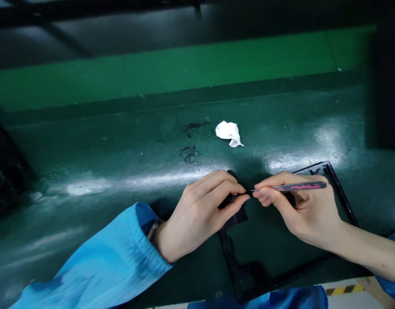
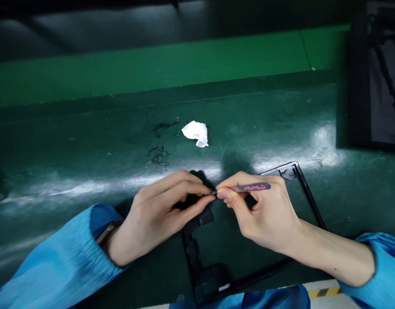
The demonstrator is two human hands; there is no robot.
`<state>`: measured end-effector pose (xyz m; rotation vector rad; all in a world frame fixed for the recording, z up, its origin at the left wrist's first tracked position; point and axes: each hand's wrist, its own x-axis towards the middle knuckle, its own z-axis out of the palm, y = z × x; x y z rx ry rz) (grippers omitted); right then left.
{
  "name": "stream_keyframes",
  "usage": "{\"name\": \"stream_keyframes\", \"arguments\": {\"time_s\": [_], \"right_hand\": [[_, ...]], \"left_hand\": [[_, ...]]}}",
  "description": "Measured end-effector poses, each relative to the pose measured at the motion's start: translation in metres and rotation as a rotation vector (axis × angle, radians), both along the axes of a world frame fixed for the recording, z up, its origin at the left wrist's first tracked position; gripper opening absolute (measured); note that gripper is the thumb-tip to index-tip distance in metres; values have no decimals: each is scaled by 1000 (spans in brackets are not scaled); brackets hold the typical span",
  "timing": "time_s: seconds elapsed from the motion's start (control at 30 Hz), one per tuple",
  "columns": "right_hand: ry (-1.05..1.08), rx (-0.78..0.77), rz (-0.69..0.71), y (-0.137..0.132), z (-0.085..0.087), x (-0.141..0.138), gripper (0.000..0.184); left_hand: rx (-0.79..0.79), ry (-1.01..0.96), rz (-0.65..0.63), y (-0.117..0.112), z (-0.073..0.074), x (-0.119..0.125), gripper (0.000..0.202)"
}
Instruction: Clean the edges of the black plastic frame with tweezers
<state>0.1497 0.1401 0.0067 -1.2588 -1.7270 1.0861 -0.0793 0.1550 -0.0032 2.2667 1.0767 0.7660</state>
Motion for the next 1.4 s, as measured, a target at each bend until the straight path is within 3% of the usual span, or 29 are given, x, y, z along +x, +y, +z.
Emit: {"name": "stream_keyframes", "arguments": {"time_s": [1.03,1.1,1.2,1.3,1.4], "right_hand": [[50,-30,-12,-2,-1,0,9],[50,22,-63,-2,1,2,8],[-82,230,-95,2,8,6,12],[-245,452,-62,8,12,8,17],[-337,557,21,12,9,7,22]], "left_hand": [[7,7,13,1,1,0,5],[-3,9,10,1,3,0,4],[-40,34,-4,2,7,0,4],[-62,85,-29,4,13,0,7],[-16,129,-63,7,17,1,6]]}}
